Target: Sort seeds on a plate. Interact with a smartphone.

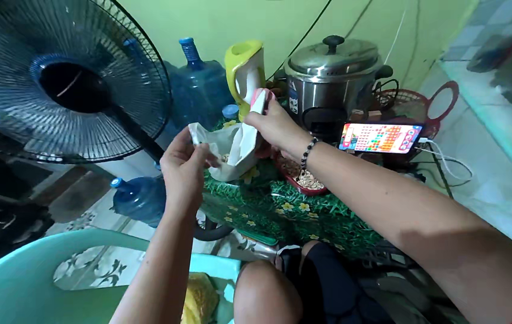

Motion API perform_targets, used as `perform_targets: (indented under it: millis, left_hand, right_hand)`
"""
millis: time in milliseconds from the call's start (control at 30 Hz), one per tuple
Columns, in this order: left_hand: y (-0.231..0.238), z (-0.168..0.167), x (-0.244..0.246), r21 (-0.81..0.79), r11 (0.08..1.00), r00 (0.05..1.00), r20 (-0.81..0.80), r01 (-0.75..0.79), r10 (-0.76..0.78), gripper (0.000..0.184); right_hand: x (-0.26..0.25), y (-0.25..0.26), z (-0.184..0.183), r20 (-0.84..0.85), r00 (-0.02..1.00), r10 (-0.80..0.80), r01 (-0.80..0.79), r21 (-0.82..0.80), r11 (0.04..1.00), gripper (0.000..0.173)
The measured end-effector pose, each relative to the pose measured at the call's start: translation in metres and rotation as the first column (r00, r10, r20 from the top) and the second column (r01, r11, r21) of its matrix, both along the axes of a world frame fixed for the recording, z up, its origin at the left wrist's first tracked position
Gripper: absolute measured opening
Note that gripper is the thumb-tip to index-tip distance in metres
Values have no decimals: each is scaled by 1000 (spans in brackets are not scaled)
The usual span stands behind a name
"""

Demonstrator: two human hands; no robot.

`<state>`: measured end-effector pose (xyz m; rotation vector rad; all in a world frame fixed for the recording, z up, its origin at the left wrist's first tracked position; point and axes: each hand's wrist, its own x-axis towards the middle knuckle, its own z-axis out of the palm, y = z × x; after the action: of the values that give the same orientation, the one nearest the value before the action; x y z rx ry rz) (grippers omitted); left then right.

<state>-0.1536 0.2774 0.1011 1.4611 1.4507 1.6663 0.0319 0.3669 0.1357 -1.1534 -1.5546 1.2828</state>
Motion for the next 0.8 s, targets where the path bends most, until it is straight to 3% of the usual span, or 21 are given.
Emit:
perform_targets:
  millis: [100, 267, 400, 600, 700, 800]
  left_hand:
    - [5, 6, 0, -31, 1000, 999, 37, 4, -3, 43]
    - [14, 15, 1, -85, 996, 996, 94, 17, -9, 44]
    - [29, 22, 0, -137, 991, 994, 106, 6, 9, 45]
    - [70, 35, -6, -109, 990, 975, 191, -91, 111, 34]
    - [80, 21, 0, -228, 967, 994, -37, -112, 106, 38]
    - [84, 2, 11, -387, 922, 982, -170, 7, -79, 36]
  right_hand:
    - [-3, 2, 11, 94, 995, -15, 9, 63, 998, 66]
    - [12, 0, 28, 118, 991, -59, 40, 160, 986, 58]
    - [45, -10, 22, -101, 992, -73, 86, 132, 988, 57]
    - [110, -60, -7, -405, 899, -165, 183, 6, 983, 47]
    - [140, -85, -24, -444, 856, -264, 233, -124, 965, 39]
    - [167, -106, -39, -452, 818, -355, 243, -287, 927, 31]
